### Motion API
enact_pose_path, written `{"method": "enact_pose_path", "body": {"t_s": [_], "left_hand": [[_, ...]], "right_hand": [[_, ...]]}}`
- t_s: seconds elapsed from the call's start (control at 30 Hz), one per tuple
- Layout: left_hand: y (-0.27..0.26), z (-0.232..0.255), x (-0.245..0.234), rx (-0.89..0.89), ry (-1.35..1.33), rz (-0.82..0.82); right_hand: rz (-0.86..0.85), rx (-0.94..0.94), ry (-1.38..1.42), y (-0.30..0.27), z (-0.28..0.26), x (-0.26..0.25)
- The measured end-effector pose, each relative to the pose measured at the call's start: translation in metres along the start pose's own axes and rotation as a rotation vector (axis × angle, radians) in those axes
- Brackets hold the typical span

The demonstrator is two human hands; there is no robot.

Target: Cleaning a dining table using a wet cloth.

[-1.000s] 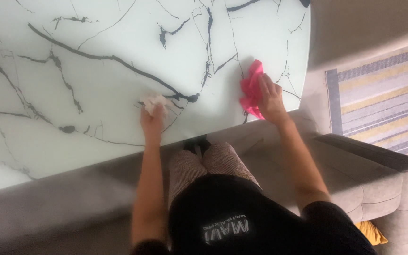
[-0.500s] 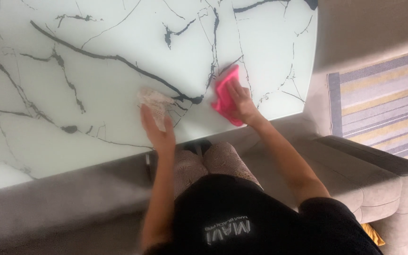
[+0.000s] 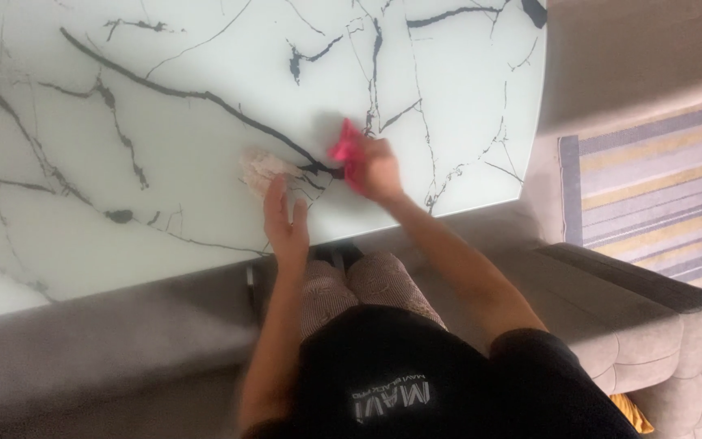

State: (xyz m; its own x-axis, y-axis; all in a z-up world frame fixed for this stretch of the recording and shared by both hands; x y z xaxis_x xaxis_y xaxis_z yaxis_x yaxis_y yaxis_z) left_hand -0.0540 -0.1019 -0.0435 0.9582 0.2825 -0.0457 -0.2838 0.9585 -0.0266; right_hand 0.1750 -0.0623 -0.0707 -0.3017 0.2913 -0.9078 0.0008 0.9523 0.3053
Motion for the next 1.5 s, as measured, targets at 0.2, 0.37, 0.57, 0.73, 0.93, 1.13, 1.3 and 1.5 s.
{"method": "enact_pose_path", "body": {"t_s": [0.2,0.37,0.57,0.73,0.93,1.13,1.3,1.5], "left_hand": [[-0.002,0.020,-0.015,-0.128,-0.039,-0.001],[-0.003,0.028,-0.015,-0.215,-0.085,0.003],[0.000,0.044,-0.015,-0.251,-0.088,-0.006],[0.004,0.050,-0.021,-0.238,-0.044,0.016],[0.006,0.043,-0.027,-0.237,0.006,0.026],[0.006,0.025,-0.021,-0.214,-0.069,0.002],[0.007,0.030,-0.013,-0.235,-0.048,-0.019],[0.009,0.031,-0.015,-0.179,-0.119,-0.057]], "right_hand": [[-0.023,0.550,0.206,-0.004,0.084,-0.024],[0.186,0.481,-0.092,-0.014,0.095,-0.012],[0.182,0.482,0.049,0.006,0.017,0.006],[0.205,0.326,0.031,-0.013,0.009,0.040],[-0.391,0.252,0.343,0.008,0.007,0.003],[-0.460,0.094,-0.048,0.039,-0.027,-0.019],[-0.162,-0.175,-0.166,-0.002,-0.011,0.015],[-0.907,0.648,-0.160,0.034,0.005,-0.041]]}}
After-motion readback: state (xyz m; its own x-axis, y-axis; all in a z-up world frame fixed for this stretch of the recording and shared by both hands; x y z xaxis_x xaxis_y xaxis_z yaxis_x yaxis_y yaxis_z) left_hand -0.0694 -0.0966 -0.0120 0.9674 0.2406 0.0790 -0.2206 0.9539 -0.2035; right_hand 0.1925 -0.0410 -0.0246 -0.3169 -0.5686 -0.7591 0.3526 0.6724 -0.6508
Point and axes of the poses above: each hand's wrist, its own y-axis towards the middle knuckle, its own x-axis out of the palm, z = x × y, the point moved 4 cm from there along y, towards the middle knuckle, and after that the axes turned 14 degrees about z, right-handed, at the moved point
